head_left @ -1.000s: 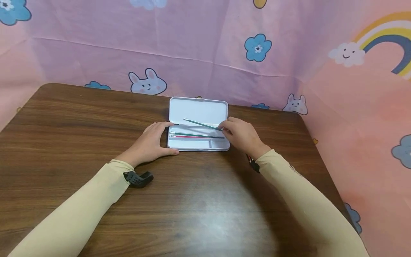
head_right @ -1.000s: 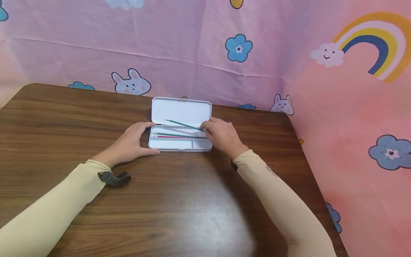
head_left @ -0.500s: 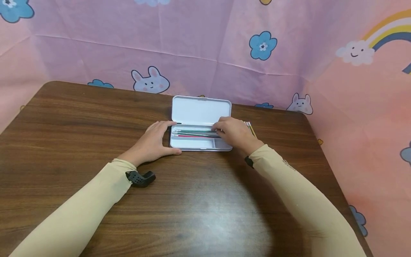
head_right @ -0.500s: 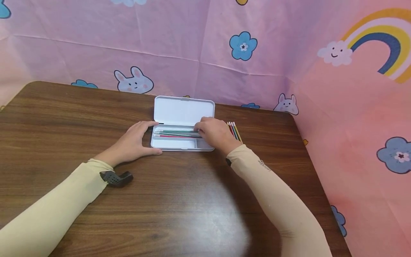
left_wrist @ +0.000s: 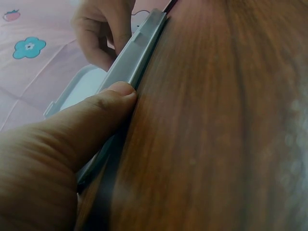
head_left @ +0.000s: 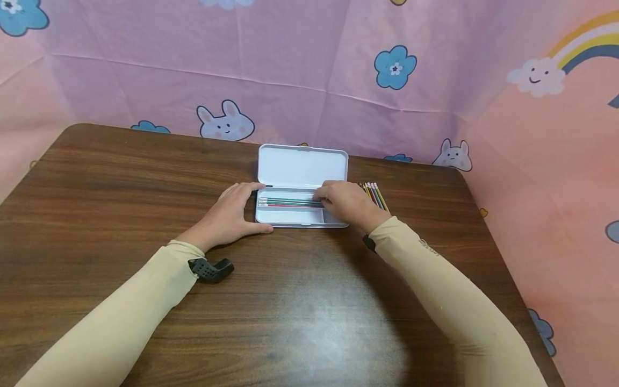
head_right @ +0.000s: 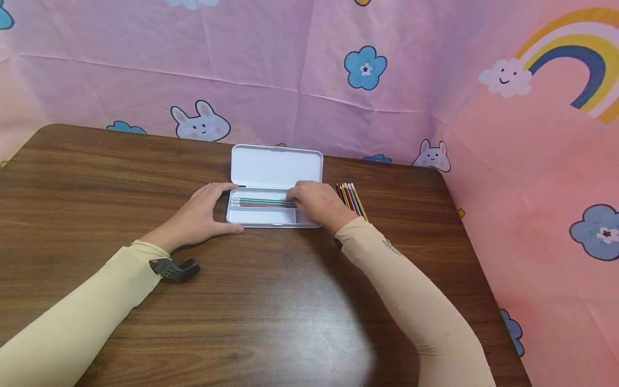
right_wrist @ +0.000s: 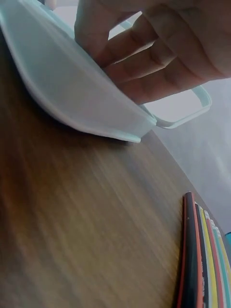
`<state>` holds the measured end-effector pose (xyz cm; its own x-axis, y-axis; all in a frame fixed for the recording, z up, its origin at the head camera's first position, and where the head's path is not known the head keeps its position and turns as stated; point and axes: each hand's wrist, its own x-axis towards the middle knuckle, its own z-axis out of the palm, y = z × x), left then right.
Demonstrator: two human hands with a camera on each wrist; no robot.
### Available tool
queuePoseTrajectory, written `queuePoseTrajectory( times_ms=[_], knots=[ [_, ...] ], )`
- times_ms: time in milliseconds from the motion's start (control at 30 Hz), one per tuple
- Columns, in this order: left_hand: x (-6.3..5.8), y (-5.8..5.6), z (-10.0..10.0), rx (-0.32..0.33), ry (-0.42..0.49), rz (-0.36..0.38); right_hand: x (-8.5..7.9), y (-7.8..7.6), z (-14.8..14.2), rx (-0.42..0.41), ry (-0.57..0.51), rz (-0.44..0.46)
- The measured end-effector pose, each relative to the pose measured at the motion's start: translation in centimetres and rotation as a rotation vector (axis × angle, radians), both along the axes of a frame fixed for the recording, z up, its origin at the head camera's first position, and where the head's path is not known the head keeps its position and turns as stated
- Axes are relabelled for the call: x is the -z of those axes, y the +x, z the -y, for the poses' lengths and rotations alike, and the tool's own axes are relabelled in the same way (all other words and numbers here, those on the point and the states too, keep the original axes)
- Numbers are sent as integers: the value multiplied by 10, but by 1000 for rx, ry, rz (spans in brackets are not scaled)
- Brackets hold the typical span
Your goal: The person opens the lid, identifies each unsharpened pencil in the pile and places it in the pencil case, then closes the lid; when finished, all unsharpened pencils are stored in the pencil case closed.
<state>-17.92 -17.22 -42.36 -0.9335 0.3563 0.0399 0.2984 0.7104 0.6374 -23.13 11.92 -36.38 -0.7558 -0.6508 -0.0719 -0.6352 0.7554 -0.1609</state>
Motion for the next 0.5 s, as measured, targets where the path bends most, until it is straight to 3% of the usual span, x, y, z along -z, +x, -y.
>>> queuePoseTrajectory(
  times_ms=[500],
  knots=[
    [1, 0, 2, 8, 7, -10, 0, 1, -1, -32, -7, 4]
  ],
)
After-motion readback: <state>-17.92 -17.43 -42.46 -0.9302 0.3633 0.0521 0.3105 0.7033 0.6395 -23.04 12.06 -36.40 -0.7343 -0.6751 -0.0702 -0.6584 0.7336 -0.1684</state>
